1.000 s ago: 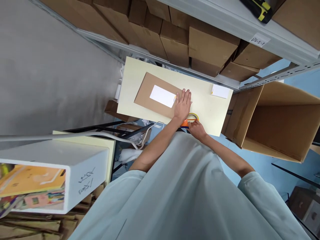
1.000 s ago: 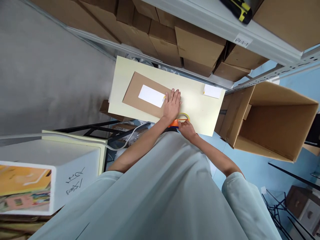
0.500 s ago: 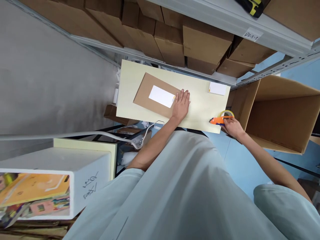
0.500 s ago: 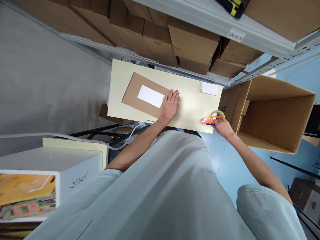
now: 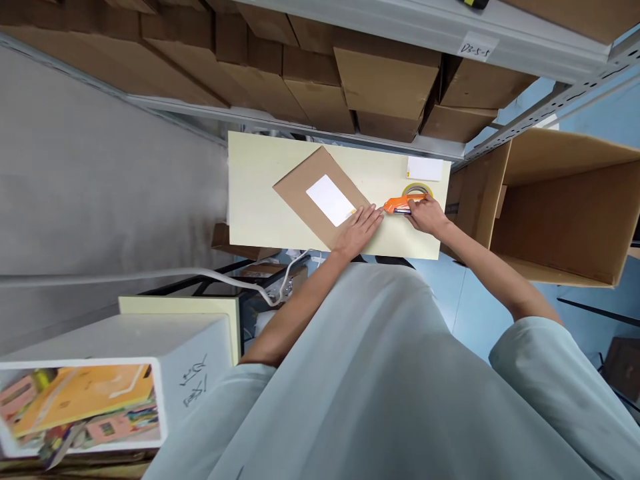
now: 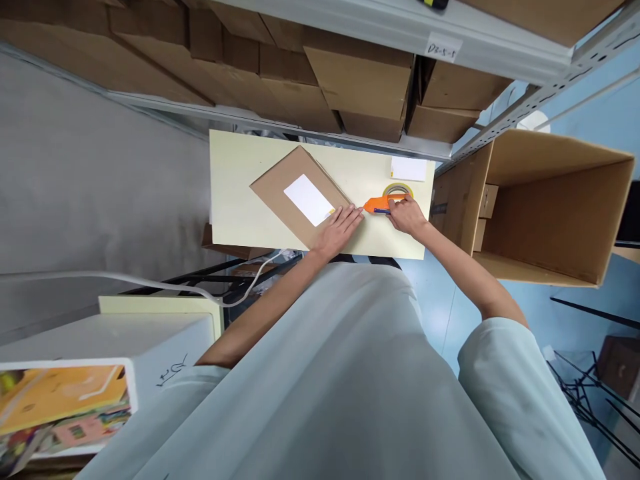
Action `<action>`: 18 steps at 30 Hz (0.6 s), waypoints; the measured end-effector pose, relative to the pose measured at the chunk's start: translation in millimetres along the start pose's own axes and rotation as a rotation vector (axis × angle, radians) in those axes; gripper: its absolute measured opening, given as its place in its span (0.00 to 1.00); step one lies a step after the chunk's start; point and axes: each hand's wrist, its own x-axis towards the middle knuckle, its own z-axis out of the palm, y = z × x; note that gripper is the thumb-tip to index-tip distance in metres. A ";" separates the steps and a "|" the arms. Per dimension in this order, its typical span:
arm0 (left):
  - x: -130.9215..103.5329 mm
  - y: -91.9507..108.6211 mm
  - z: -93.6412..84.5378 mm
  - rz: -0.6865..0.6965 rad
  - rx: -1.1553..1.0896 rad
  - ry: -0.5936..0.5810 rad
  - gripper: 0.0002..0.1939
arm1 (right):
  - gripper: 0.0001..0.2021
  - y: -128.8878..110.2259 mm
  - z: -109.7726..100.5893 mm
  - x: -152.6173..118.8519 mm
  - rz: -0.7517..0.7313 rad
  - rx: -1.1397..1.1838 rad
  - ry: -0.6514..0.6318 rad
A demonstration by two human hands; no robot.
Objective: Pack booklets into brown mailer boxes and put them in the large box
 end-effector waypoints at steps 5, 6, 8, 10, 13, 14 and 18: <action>1.7 2.5 -0.8 -0.022 0.009 0.000 0.36 | 0.24 -21.4 1.3 -3.1 0.059 0.049 0.031; 2.0 3.2 -1.3 -0.028 0.007 -0.002 0.36 | 0.23 -27.1 1.9 -4.3 0.081 0.062 0.037; 2.9 4.4 -2.3 -0.043 0.002 -0.004 0.36 | 0.23 -40.5 3.1 -5.7 0.125 0.091 0.056; 3.9 5.2 -3.3 -0.063 -0.001 -0.001 0.37 | 0.22 -54.9 3.9 -5.2 0.165 0.120 0.069; 5.3 6.0 -5.1 -0.096 0.007 0.001 0.37 | 0.21 -70.8 3.5 -3.1 0.232 0.154 0.071; 5.6 6.3 -5.7 -0.103 0.012 -0.001 0.37 | 0.20 -73.5 3.1 -2.7 0.254 0.163 0.074; 6.4 8.0 -8.3 -0.117 0.032 -0.011 0.37 | 0.20 -73.8 1.1 -3.6 0.309 0.195 0.094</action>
